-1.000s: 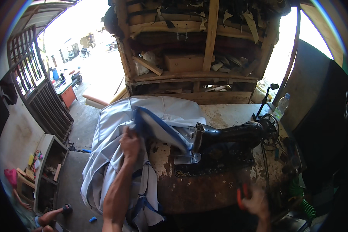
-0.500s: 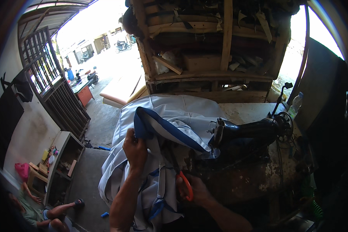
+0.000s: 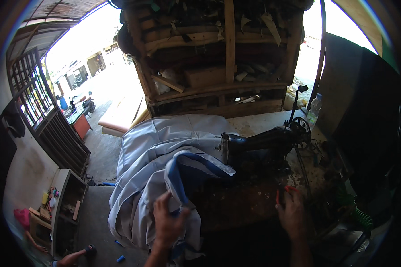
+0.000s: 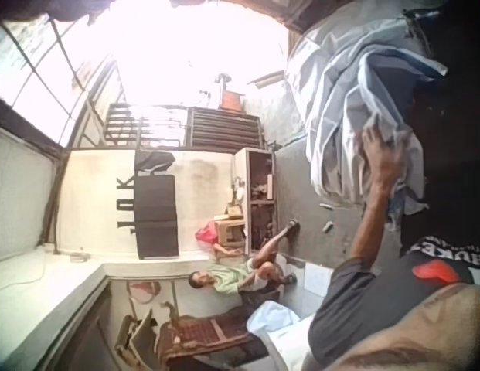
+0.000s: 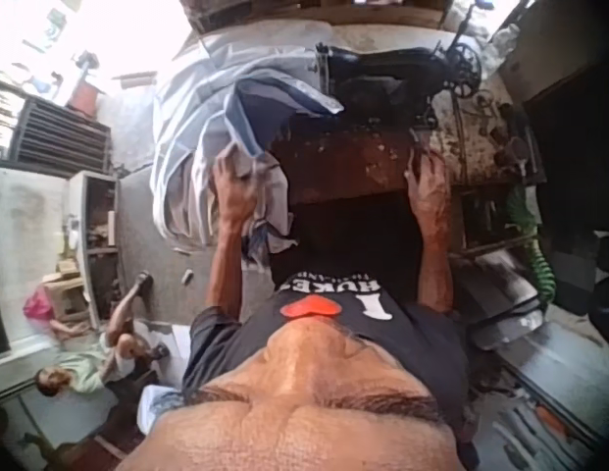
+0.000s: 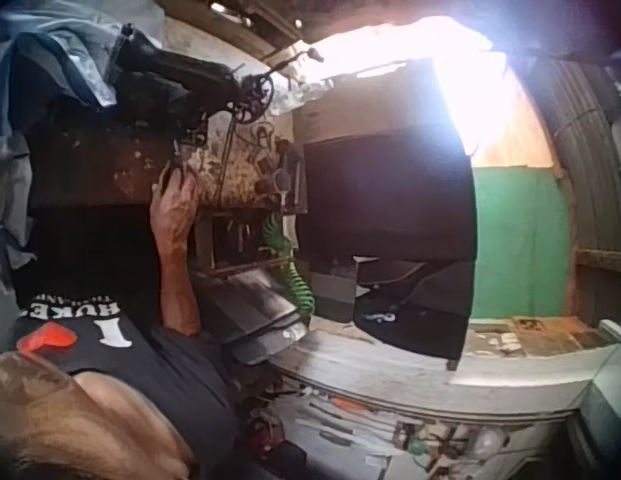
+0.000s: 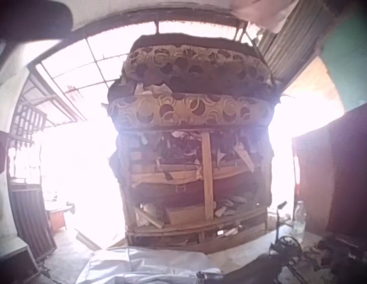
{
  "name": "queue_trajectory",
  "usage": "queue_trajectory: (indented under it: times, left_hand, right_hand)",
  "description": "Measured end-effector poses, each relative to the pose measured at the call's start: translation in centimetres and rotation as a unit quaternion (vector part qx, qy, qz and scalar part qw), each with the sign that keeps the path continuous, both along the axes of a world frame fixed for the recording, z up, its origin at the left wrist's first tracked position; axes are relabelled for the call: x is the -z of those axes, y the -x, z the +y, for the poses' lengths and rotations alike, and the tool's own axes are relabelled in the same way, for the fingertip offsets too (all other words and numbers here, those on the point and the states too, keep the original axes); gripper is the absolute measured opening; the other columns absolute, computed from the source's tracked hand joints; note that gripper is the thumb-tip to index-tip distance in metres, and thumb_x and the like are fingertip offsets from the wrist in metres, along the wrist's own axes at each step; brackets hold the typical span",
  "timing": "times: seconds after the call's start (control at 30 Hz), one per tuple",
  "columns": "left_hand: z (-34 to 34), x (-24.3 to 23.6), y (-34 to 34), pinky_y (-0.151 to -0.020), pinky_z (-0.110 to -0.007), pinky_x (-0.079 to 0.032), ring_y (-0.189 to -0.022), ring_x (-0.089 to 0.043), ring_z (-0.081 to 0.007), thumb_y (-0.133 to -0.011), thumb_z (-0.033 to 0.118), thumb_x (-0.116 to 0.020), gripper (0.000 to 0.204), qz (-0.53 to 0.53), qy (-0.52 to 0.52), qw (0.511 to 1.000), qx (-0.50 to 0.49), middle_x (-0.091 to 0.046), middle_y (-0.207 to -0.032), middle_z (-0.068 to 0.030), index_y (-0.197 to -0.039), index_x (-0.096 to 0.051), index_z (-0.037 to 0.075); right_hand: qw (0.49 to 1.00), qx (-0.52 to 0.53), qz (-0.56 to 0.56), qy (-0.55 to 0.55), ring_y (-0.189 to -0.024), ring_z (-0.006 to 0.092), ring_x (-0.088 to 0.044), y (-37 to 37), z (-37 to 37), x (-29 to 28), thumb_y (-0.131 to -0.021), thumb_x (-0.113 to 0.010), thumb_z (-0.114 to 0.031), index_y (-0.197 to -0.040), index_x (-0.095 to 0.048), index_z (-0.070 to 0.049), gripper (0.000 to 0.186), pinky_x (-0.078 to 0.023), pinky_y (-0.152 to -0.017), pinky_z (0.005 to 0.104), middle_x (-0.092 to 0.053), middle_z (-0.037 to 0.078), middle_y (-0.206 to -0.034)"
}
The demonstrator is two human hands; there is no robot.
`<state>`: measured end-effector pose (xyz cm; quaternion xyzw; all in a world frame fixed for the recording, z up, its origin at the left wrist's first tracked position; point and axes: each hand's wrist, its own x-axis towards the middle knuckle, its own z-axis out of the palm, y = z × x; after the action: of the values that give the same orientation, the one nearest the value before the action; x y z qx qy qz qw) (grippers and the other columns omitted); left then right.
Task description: The person stitches a fabric cover using a sewing machine, cuts the thread with scissors, and carries the cover outside. The person then fits and stretches the cover over a foam sofa cushion by hand.
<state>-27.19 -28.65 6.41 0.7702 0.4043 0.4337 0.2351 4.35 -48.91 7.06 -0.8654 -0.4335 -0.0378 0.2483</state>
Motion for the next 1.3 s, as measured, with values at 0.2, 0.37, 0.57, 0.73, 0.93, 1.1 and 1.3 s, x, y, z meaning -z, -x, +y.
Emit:
queue_trajectory:
  times: [0.2, 0.37, 0.57, 0.73, 0.93, 1.1, 1.3]
  left_hand:
    - [-6.4, 7.9, 0.1, -0.111, -0.062, -0.027, -0.138, -0.042, -0.0366, -0.083, 0.040, -0.079, 0.074, 0.202, -0.023, 0.976, -0.079, -0.052, -0.140, -0.0168, -0.138, -0.050, 0.000]
    - [-5.0, 8.5, 1.1, -0.111, -0.050, -0.031, -0.129, -0.052, -0.0335, -0.082, 0.018, -0.075, 0.038, 0.048, 0.037, 0.998, 0.001, -0.063, -0.129, -0.0126, -0.118, -0.069, 0.006]
    - [-6.5, 13.9, 5.9, -0.075, -0.033, -0.055, -0.082, -0.067, -0.0215, -0.091, 0.008, -0.067, 0.016, -0.351, 0.315, 0.878, -0.086, -0.069, -0.096, -0.0091, -0.106, -0.067, 0.002]
    - [-9.6, 12.1, 15.7, -0.054, -0.021, -0.043, -0.064, -0.056, -0.0051, -0.099, -0.001, -0.056, 0.029, -0.168, 0.134, 0.968, -0.126, -0.068, -0.092, -0.0018, -0.126, -0.063, 0.005]
    - [-19.0, -4.1, 28.7, -0.079, -0.034, -0.053, -0.095, -0.063, -0.0209, -0.099, 0.020, -0.062, 0.035, -0.338, 0.199, 0.875, -0.284, -0.067, -0.106, -0.0136, -0.123, -0.063, -0.006]
    - [-26.0, -14.5, 43.1, -0.083, -0.041, -0.055, -0.096, -0.066, -0.0270, -0.099, 0.034, -0.063, 0.047, 0.147, -0.166, 0.879, -0.422, -0.067, -0.093, -0.0160, -0.119, -0.065, -0.008]
    - [-7.1, -21.3, 42.4, -0.083, -0.041, -0.055, -0.096, -0.066, -0.0266, -0.098, 0.032, -0.063, 0.045, 0.004, -0.016, 0.929, -0.370, -0.067, -0.094, -0.0159, -0.119, -0.065, -0.008]
  right_hand:
    - [0.990, -0.101, 0.066, -0.077, -0.117, 0.0395, -0.059, 4.4, -0.2, -0.6, -0.088, -0.073, -0.010, -0.122, -0.063, 0.003, 0.038, -0.050, -0.098, 0.0462, -0.061, 0.020, -0.123]
    - [0.977, -0.160, 0.049, -0.133, -0.114, 0.0370, -0.060, 6.8, 3.0, -1.5, -0.089, -0.070, -0.014, -0.117, -0.066, 0.000, 0.031, -0.045, -0.103, 0.0513, -0.066, 0.015, -0.114]
    - [0.960, -0.251, 0.048, -0.112, -0.131, 0.0440, -0.049, 7.6, 6.7, -2.4, -0.089, -0.074, -0.024, -0.149, -0.039, -0.003, 0.072, -0.040, -0.109, 0.0555, -0.047, 0.027, -0.141]
    - [0.899, -0.426, -0.062, -0.085, -0.149, 0.0468, -0.028, 10.5, 17.6, 0.9, -0.089, -0.072, -0.028, -0.158, -0.029, -0.008, 0.084, -0.015, -0.117, 0.0713, -0.028, 0.025, -0.160]
    - [0.798, -0.575, 0.012, 0.181, -0.148, 0.0397, -0.035, 22.1, 29.6, -4.1, -0.085, -0.070, -0.020, -0.163, -0.018, -0.026, 0.094, -0.018, -0.116, 0.0742, -0.040, 0.016, -0.157]
    - [0.577, -0.715, 0.052, 0.392, -0.144, 0.0306, -0.043, 35.8, 29.4, -10.0, -0.086, -0.076, -0.033, -0.163, -0.020, -0.029, 0.095, -0.017, -0.122, 0.0660, -0.051, 0.013, -0.149]
    - [0.594, -0.739, 0.032, 0.317, -0.126, 0.0296, -0.060, 44.8, 27.7, -12.2, -0.086, -0.069, -0.022, -0.148, -0.048, -0.025, 0.065, -0.036, -0.115, 0.0611, -0.065, 0.010, -0.131]
